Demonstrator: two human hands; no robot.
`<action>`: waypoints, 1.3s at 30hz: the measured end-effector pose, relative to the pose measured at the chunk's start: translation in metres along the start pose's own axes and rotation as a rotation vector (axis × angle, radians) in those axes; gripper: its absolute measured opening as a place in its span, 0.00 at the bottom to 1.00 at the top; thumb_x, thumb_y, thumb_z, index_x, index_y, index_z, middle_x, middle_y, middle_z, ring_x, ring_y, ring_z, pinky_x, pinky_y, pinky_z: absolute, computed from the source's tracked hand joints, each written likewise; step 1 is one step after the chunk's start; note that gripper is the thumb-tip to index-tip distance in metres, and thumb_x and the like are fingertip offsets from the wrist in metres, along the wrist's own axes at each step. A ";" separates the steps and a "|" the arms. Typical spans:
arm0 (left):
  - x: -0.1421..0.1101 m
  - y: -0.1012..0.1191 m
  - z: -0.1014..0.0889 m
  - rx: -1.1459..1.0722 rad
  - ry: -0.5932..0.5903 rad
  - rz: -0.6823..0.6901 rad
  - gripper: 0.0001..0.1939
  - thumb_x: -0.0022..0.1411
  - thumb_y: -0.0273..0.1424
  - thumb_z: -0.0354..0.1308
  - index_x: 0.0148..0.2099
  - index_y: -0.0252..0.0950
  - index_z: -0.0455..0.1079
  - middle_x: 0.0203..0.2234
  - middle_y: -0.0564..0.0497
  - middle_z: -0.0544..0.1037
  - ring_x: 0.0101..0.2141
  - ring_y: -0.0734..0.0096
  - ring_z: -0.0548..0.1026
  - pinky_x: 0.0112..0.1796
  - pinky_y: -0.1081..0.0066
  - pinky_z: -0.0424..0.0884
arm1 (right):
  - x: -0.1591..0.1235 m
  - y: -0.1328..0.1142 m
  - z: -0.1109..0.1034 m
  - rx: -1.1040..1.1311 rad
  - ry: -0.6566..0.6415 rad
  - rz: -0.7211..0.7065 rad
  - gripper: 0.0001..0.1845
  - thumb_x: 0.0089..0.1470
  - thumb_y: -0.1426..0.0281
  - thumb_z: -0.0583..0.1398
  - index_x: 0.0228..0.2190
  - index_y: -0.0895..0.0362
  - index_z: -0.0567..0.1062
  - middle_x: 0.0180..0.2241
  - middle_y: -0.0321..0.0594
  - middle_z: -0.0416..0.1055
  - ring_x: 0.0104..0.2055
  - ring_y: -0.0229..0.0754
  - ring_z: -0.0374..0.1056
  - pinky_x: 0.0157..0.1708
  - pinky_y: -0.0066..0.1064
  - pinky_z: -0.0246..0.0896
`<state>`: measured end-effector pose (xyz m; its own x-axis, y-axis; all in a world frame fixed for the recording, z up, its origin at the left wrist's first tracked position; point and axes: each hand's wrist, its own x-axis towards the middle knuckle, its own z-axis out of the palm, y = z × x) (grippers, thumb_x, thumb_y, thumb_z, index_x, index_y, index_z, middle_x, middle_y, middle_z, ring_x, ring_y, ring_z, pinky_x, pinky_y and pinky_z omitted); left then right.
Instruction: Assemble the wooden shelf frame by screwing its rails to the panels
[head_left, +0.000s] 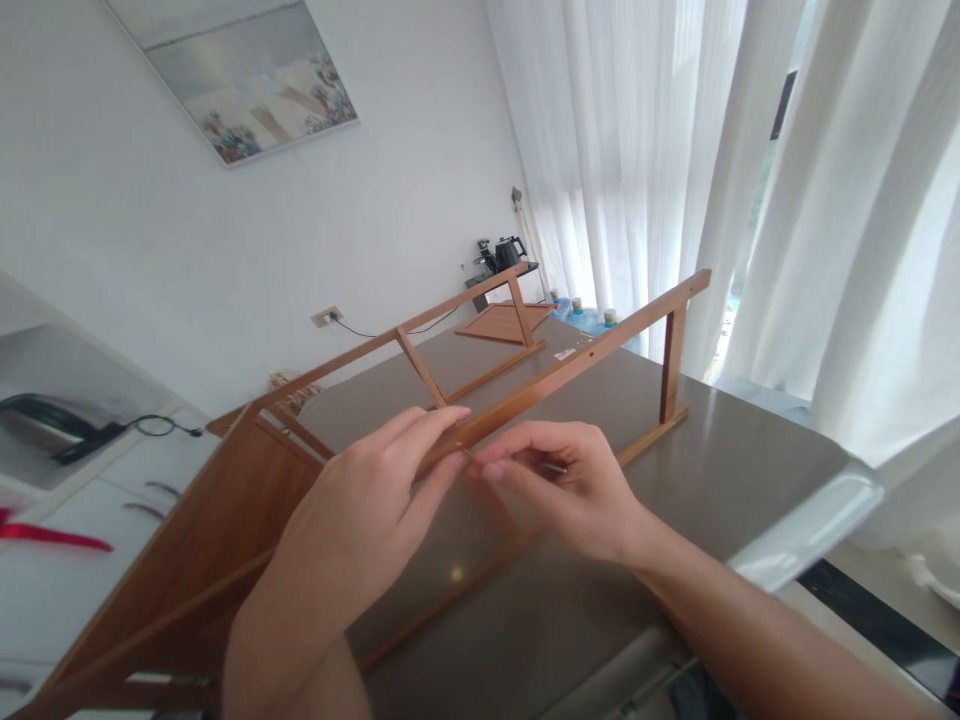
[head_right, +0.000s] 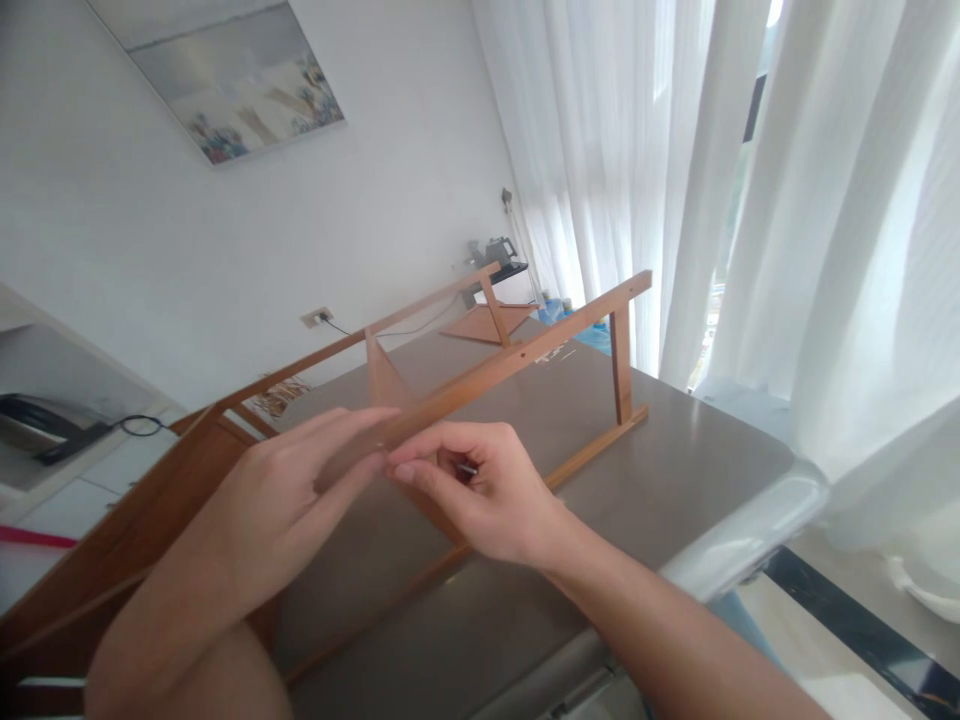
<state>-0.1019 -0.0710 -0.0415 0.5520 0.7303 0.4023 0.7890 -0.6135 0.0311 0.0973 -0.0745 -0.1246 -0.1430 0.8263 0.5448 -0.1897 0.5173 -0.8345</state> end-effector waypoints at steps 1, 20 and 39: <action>0.000 0.000 0.001 0.000 0.022 0.007 0.15 0.71 0.38 0.54 0.58 0.47 0.72 0.47 0.50 0.82 0.42 0.58 0.82 0.41 0.64 0.77 | 0.002 0.001 -0.001 -0.003 -0.004 -0.019 0.09 0.62 0.64 0.65 0.38 0.55 0.84 0.35 0.40 0.82 0.34 0.40 0.74 0.32 0.31 0.69; 0.003 0.001 0.002 -0.030 0.129 0.009 0.15 0.67 0.40 0.59 0.52 0.43 0.78 0.39 0.48 0.85 0.38 0.58 0.82 0.35 0.67 0.80 | 0.014 0.018 0.003 -0.058 0.056 -0.290 0.07 0.62 0.70 0.65 0.38 0.53 0.85 0.34 0.34 0.82 0.29 0.34 0.71 0.27 0.24 0.63; 0.004 0.011 -0.003 -0.086 0.017 -0.020 0.14 0.72 0.34 0.51 0.52 0.45 0.76 0.42 0.50 0.83 0.42 0.61 0.80 0.43 0.66 0.75 | 0.014 -0.005 0.007 -0.372 0.112 -0.250 0.08 0.61 0.71 0.65 0.38 0.50 0.85 0.33 0.34 0.82 0.27 0.35 0.67 0.25 0.28 0.60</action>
<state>-0.0923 -0.0759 -0.0369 0.5307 0.7381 0.4165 0.7736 -0.6226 0.1176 0.0889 -0.0668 -0.1123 -0.0278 0.6741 0.7381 0.1597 0.7319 -0.6625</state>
